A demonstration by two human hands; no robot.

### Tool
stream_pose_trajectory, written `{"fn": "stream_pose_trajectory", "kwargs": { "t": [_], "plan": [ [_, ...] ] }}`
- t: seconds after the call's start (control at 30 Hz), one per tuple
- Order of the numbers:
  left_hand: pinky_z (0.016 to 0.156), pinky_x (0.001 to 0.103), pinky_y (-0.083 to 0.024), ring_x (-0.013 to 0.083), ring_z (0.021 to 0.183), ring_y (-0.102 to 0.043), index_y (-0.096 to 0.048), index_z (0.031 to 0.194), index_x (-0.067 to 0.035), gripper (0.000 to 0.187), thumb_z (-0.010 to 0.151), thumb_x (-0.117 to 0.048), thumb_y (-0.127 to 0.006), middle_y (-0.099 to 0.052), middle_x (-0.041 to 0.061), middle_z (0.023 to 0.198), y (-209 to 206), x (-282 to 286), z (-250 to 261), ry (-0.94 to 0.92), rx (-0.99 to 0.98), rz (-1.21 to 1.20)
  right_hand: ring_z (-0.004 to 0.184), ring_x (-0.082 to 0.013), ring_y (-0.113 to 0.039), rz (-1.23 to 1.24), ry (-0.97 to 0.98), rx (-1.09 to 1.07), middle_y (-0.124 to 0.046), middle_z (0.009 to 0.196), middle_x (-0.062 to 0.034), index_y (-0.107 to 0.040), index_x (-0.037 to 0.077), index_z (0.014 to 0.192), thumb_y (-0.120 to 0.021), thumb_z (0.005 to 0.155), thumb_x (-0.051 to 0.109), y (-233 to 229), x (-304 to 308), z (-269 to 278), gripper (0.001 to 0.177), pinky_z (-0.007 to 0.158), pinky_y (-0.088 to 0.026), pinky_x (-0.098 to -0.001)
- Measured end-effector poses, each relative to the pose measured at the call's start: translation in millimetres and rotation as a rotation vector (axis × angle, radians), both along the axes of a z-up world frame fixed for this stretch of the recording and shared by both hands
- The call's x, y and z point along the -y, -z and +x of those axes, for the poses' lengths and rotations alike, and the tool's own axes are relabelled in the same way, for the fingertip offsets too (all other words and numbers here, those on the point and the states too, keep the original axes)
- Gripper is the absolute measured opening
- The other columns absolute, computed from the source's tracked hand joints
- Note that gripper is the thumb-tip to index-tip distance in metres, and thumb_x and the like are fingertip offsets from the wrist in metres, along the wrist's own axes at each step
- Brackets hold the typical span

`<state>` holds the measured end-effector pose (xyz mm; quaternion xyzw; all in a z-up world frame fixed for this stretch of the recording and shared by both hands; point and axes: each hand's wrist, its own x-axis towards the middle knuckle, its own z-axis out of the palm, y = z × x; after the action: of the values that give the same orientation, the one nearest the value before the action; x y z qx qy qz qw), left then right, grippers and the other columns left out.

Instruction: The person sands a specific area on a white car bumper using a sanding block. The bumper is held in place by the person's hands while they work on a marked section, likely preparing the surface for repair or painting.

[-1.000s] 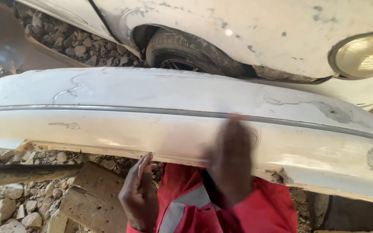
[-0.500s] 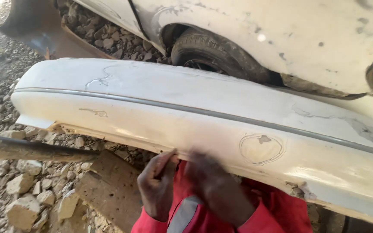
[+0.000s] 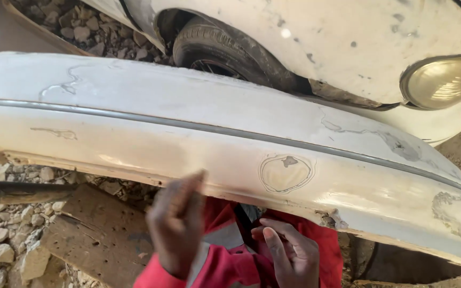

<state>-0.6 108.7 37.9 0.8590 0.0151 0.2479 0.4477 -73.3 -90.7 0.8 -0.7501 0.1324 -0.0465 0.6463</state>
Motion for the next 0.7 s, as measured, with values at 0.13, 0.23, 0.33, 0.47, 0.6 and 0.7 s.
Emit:
{"fn": "stream_pose_trajectory", "kwargs": {
  "t": [0.13, 0.23, 0.33, 0.47, 0.6, 0.7],
  "plan": [
    [0.09, 0.038, -0.064, 0.0268, 0.103, -0.08, -0.085, 0.123, -0.009, 0.023, 0.104, -0.012, -0.071, -0.081, 0.011, 0.115, 15, 61, -38, 0.14, -0.109, -0.052, 0.052, -0.004, -0.061, 0.139, 0.023, -0.197, -0.098, 0.091, -0.0072, -0.084, 0.009, 0.14, -0.079, 0.089, 0.045, -21, -13, -2, 0.063, 0.048, -0.057, -0.0228],
    [0.091, 0.045, -0.063, 0.0348, 0.106, -0.069, -0.071, 0.144, 0.0, 0.042, 0.115, -0.029, -0.062, -0.071, 0.018, 0.13, 16, 89, -58, 0.188, 0.015, 0.108, 0.144, -0.0214, -0.07, 0.269, 0.05, -0.139, -0.08, 0.151, -0.0155, -0.066, -0.003, 0.155, -0.075, 0.085, 0.057, -31, -18, 3, 0.093, 0.116, -0.055, -0.0342],
    [0.11, 0.05, -0.057, 0.0401, 0.127, -0.062, -0.053, 0.159, 0.006, 0.048, 0.12, -0.021, -0.054, -0.061, 0.024, 0.15, 10, 87, -69, 0.378, -0.121, 0.084, 0.124, -0.0255, -0.077, 0.376, 0.303, -0.276, -0.086, 0.138, -0.0215, -0.073, -0.008, 0.15, -0.073, 0.091, 0.021, -16, -6, 2, 0.065, 0.104, -0.062, -0.0371],
    [0.117, 0.045, -0.052, 0.0338, 0.141, -0.059, -0.053, 0.161, -0.005, 0.07, 0.098, -0.02, -0.079, -0.059, 0.018, 0.156, 20, 85, -75, 0.469, -0.322, -0.267, 0.09, -0.0272, -0.082, 0.158, 0.319, -0.139, -0.087, 0.107, -0.0208, -0.083, -0.005, 0.123, -0.07, 0.105, 0.018, -2, 22, 3, 0.032, 0.082, -0.069, -0.0365],
    [0.097, 0.029, -0.068, 0.0147, 0.109, -0.085, -0.074, 0.136, -0.018, 0.066, 0.077, -0.039, -0.093, -0.084, 0.003, 0.123, 34, 84, -58, -0.174, -0.83, -0.709, 0.108, -0.0282, -0.087, -0.306, 0.128, 0.151, -0.085, 0.116, -0.022, -0.075, -0.006, 0.126, -0.066, 0.11, 0.006, -15, 40, 14, 0.022, 0.09, -0.074, -0.0335],
    [0.102, 0.032, -0.068, 0.0177, 0.119, -0.085, -0.073, 0.135, -0.006, 0.071, 0.073, -0.038, -0.091, -0.088, 0.009, 0.129, 26, 76, -24, -0.17, -0.91, -0.921, 0.117, -0.0324, -0.08, -0.639, -0.076, 0.37, -0.08, 0.122, -0.0216, -0.077, -0.004, 0.128, -0.072, 0.107, -0.006, -11, 63, 28, 0.022, 0.098, -0.071, -0.0383]
  ]
}}
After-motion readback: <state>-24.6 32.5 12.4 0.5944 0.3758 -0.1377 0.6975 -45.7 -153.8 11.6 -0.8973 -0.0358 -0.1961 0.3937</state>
